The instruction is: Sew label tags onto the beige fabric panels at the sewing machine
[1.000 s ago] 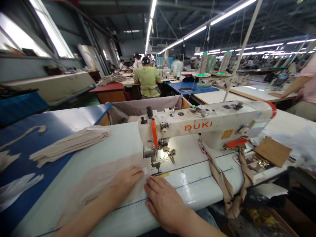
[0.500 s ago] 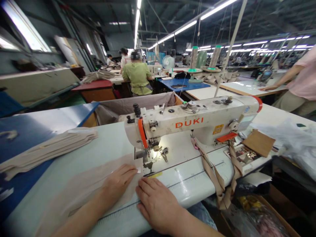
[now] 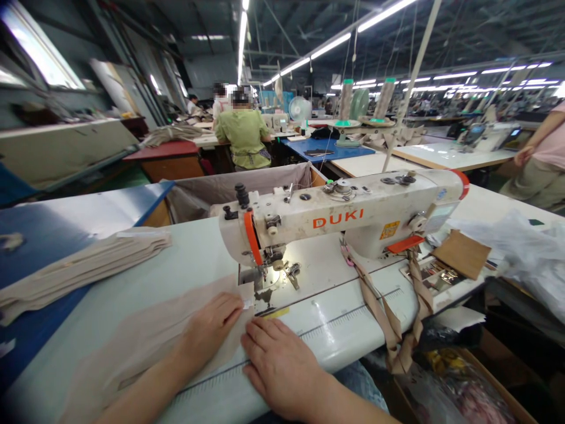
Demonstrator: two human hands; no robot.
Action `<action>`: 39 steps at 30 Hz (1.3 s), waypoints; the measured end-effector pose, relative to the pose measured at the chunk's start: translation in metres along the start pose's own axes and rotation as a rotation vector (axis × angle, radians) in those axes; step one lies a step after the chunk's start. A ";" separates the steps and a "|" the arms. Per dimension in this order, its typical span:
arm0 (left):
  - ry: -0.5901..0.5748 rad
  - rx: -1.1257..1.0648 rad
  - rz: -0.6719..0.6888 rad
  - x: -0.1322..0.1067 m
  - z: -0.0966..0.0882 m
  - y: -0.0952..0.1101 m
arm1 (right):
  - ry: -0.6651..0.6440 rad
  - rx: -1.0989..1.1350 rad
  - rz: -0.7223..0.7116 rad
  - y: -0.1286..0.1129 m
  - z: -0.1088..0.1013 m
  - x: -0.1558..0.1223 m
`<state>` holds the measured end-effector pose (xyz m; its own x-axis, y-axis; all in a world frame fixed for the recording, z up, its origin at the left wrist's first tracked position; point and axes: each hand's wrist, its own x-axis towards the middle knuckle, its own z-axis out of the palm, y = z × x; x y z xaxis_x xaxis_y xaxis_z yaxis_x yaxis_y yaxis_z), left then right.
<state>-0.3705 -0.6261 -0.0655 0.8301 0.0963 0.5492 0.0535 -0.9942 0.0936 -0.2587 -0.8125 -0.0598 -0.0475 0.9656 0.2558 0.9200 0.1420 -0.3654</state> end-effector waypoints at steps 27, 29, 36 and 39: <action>0.002 0.171 0.191 -0.009 -0.005 0.007 | 0.007 0.009 -0.010 -0.001 -0.002 0.001; 0.001 0.191 0.189 -0.010 -0.004 0.007 | 0.003 0.015 -0.011 -0.001 -0.002 0.001; -0.035 0.219 0.159 -0.011 -0.003 0.008 | 0.007 0.019 -0.006 -0.001 -0.002 0.001; -0.018 0.198 0.166 -0.011 -0.003 0.009 | 0.002 0.017 -0.004 -0.001 -0.002 0.001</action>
<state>-0.3808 -0.6358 -0.0676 0.8464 -0.0677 0.5282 0.0223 -0.9865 -0.1620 -0.2585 -0.8121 -0.0571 -0.0504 0.9647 0.2586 0.9129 0.1495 -0.3799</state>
